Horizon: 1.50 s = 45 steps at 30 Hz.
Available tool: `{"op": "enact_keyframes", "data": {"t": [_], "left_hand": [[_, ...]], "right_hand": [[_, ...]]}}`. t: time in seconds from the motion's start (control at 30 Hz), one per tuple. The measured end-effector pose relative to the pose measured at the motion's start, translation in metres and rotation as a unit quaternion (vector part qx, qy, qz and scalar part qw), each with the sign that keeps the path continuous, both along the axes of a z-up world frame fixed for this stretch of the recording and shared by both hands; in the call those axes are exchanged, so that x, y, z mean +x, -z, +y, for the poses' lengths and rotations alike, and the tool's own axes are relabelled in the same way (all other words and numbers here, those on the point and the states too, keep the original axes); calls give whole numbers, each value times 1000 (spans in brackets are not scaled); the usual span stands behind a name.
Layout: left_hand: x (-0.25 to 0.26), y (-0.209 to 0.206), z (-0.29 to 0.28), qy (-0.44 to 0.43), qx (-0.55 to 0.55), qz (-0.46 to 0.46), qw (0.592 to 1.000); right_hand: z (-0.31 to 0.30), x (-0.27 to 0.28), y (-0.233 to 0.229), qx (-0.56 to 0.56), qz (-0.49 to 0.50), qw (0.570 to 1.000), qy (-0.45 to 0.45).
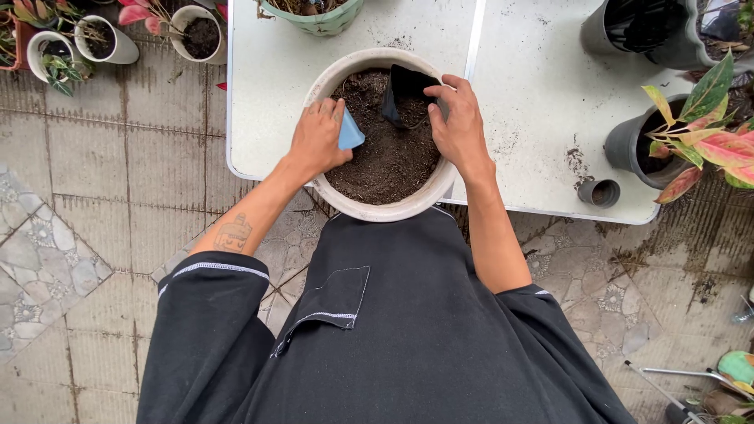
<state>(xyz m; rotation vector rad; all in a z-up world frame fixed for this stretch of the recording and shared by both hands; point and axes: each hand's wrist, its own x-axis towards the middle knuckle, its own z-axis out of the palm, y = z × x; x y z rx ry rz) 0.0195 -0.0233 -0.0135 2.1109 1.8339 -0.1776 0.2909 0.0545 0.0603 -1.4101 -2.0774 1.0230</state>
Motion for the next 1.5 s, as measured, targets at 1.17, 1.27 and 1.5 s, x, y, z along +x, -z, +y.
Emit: {"op": "enact_keyframes", "data": {"t": [1.17, 1.27, 1.5], "left_hand": [[-13, -47, -28, -404, -37, -642, 651], [-15, -48, -28, -408, -26, -627, 663], [-19, -39, -31, -383, -4, -665, 642]], "right_hand": [[4, -11, 9, 21, -40, 996, 71], [3, -12, 8, 15, -46, 996, 72], [1, -11, 6, 7, -34, 997, 73]]}}
